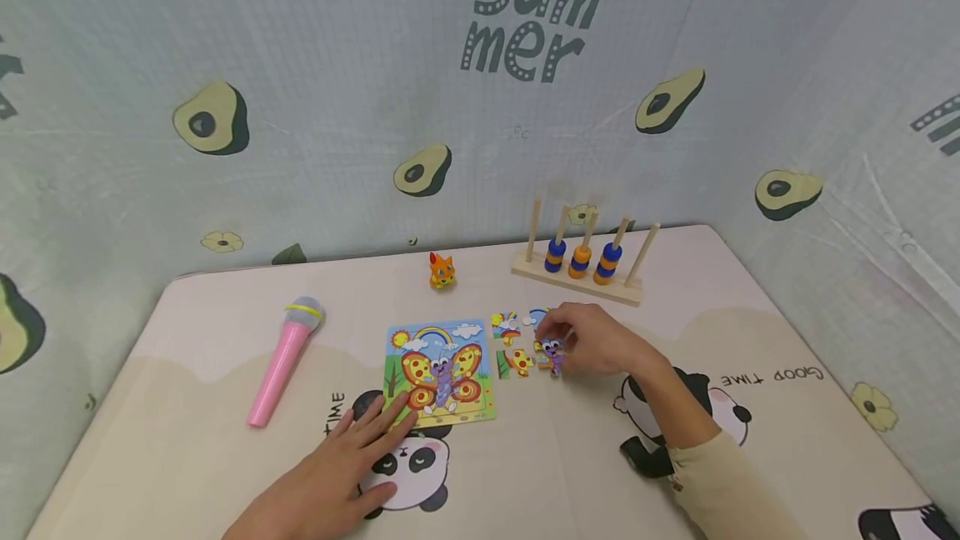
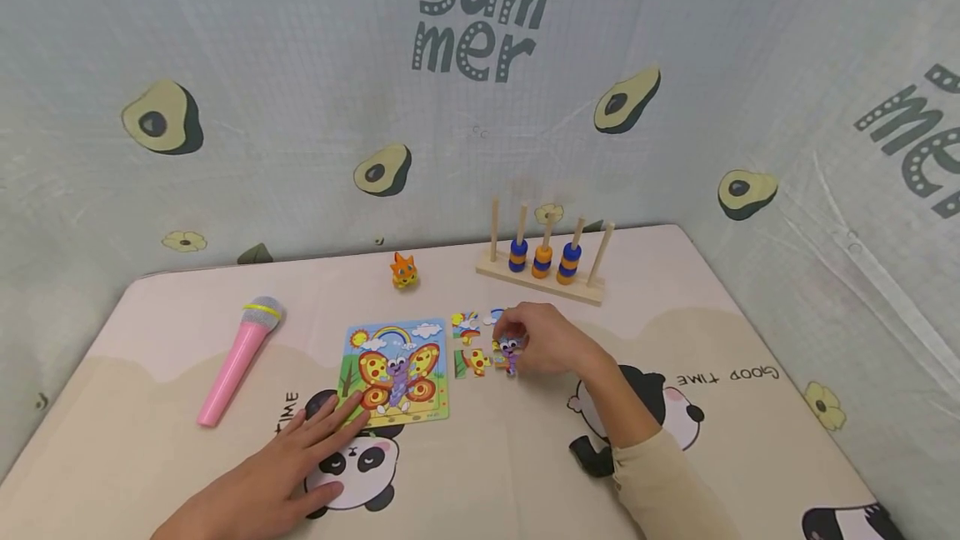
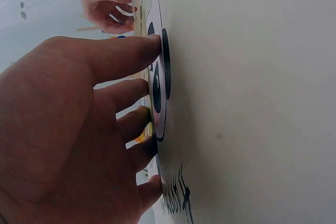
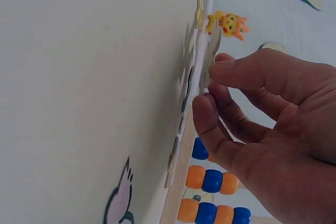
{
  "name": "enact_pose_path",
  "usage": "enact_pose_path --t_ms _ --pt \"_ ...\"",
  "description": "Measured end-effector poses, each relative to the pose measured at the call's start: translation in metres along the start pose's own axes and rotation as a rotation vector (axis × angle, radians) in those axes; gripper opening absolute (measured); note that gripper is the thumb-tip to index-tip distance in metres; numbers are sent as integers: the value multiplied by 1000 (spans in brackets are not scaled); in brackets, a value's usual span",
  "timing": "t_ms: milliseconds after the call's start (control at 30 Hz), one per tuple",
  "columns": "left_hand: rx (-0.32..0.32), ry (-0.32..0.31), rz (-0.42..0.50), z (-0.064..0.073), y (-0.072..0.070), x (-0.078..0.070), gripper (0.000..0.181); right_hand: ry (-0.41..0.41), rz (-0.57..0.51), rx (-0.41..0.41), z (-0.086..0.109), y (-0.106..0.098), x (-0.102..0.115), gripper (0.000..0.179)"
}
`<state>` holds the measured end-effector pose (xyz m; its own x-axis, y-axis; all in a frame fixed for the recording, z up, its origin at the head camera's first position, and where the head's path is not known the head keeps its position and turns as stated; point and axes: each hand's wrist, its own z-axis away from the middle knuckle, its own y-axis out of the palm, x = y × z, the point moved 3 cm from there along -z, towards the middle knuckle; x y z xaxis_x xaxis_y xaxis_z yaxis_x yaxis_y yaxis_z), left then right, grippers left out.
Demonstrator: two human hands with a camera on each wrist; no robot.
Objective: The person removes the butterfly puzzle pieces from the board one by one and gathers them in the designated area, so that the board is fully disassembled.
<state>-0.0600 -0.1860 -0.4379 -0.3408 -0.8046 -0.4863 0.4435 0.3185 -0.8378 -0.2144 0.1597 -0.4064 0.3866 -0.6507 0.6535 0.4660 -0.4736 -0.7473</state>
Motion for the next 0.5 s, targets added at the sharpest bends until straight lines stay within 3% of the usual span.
enact_pose_path --t_ms 167,500 --pt "-17 10 -22 1 0 0 77 29 9 -1 -1 1 -1 47" --pt "-28 10 -28 2 1 -1 77 12 23 -3 2 1 -4 48"
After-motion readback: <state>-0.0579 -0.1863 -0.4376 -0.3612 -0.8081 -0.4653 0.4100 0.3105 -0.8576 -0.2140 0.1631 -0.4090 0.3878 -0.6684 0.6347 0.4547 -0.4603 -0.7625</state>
